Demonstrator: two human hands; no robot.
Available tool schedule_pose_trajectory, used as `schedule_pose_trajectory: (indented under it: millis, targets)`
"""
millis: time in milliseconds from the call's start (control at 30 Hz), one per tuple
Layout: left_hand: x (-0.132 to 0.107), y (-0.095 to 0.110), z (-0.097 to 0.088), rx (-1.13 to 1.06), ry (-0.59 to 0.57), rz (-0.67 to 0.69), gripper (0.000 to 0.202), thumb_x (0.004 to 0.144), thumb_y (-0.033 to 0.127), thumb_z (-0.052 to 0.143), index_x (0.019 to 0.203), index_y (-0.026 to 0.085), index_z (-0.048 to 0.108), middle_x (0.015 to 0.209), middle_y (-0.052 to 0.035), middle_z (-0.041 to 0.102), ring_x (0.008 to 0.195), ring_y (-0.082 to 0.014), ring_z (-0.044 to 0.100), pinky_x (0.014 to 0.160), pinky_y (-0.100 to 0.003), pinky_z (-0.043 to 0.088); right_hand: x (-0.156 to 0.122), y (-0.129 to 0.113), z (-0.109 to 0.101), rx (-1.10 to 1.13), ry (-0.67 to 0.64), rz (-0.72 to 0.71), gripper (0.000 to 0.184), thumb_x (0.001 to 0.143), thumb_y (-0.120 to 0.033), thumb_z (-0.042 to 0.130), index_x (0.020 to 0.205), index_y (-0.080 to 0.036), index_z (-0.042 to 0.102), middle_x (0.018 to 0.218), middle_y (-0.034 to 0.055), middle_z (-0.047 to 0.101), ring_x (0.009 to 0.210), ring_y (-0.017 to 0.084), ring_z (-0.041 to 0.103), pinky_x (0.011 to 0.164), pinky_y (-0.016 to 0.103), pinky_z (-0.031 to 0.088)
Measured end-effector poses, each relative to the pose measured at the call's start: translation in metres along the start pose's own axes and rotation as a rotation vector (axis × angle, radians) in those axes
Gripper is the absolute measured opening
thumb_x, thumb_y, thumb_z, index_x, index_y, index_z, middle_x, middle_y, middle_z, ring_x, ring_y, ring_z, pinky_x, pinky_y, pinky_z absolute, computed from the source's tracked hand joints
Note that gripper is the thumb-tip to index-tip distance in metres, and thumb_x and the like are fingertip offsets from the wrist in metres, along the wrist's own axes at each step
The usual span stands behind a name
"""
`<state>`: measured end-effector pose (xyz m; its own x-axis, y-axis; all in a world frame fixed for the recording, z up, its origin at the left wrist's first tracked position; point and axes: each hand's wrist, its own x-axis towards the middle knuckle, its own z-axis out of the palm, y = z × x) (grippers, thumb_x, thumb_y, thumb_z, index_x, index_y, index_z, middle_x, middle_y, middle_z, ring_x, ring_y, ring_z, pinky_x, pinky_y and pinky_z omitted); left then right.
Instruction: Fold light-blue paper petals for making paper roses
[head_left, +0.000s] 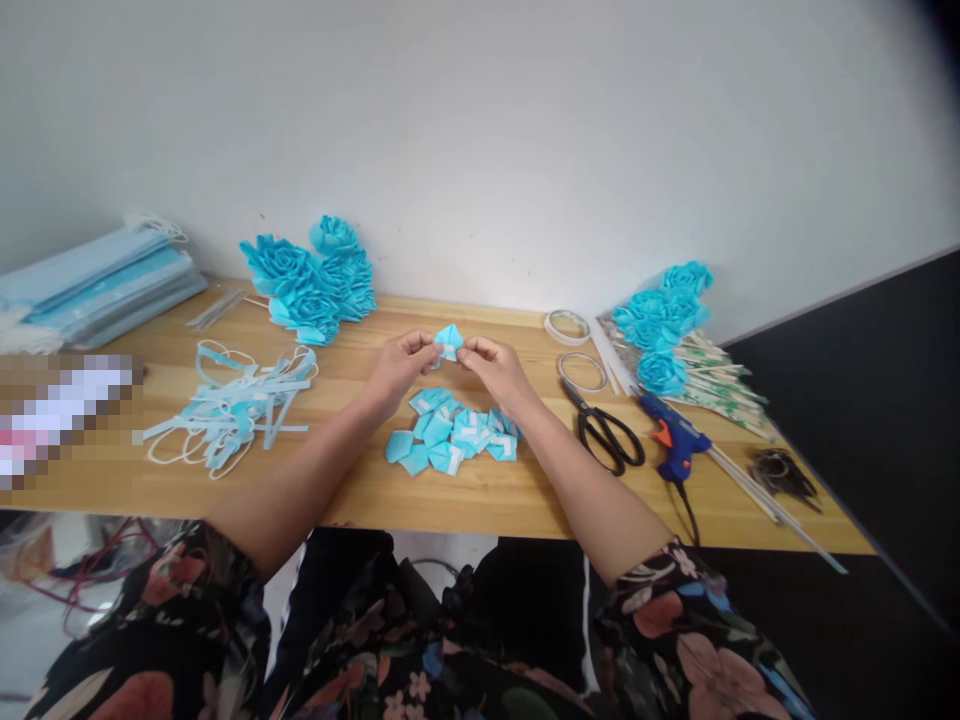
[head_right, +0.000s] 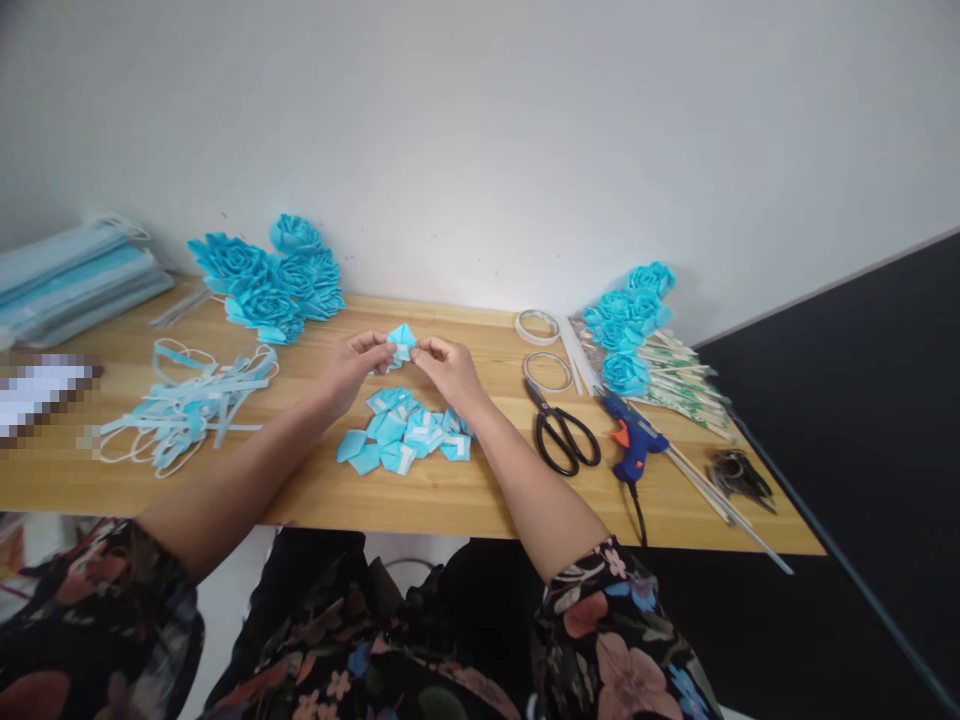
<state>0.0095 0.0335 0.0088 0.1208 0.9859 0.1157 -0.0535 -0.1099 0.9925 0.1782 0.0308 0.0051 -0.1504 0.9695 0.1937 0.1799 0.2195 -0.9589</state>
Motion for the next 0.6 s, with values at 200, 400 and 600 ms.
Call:
schedule_pose_trajectory:
  millis: [200, 400, 600]
  targets:
    - [0.0018, -0.0013, -0.0040, 0.013, -0.025, 0.020, 0.019, 0.068, 0.034, 0.068, 0.063, 0.017, 0.059, 0.056, 0.0019, 0.053, 0.052, -0.0097, 0.044, 0.056, -0.026, 0.035, -0.0034, -0.0008, 0.0014, 0.008, -0.044, 0.005, 0.022, 0.076, -0.041, 0.062, 0.071, -0.019, 0.061, 0.063, -0.0045, 0.050, 0.061, 0.010, 0.043, 0.061, 0.024, 0.035]
    - [0.0003, 0.0025, -0.0020, 0.029, -0.002, 0.034, 0.020, 0.071, 0.035, 0.065, 0.067, 0.017, 0.059, 0.056, 0.0017, 0.053, 0.053, -0.0103, 0.045, 0.056, -0.025, 0.037, -0.0033, -0.0002, 0.0029, 0.007, -0.010, 0.003, 0.023, 0.077, -0.041, 0.061, 0.069, -0.019, 0.059, 0.061, -0.0047, 0.049, 0.059, 0.010, 0.040, 0.058, 0.024, 0.033]
    - [-0.0056, 0.0044, 0.0029, 0.294, 0.225, 0.323, 0.016, 0.079, 0.033, 0.061, 0.077, 0.017, 0.060, 0.066, 0.0012, 0.060, 0.059, -0.0104, 0.051, 0.057, -0.022, 0.039, -0.0013, 0.0030, 0.0013, -0.044, 0.080, -0.031, 0.024, 0.077, -0.041, 0.061, 0.072, -0.018, 0.062, 0.062, -0.0038, 0.051, 0.060, 0.011, 0.043, 0.060, 0.024, 0.035]
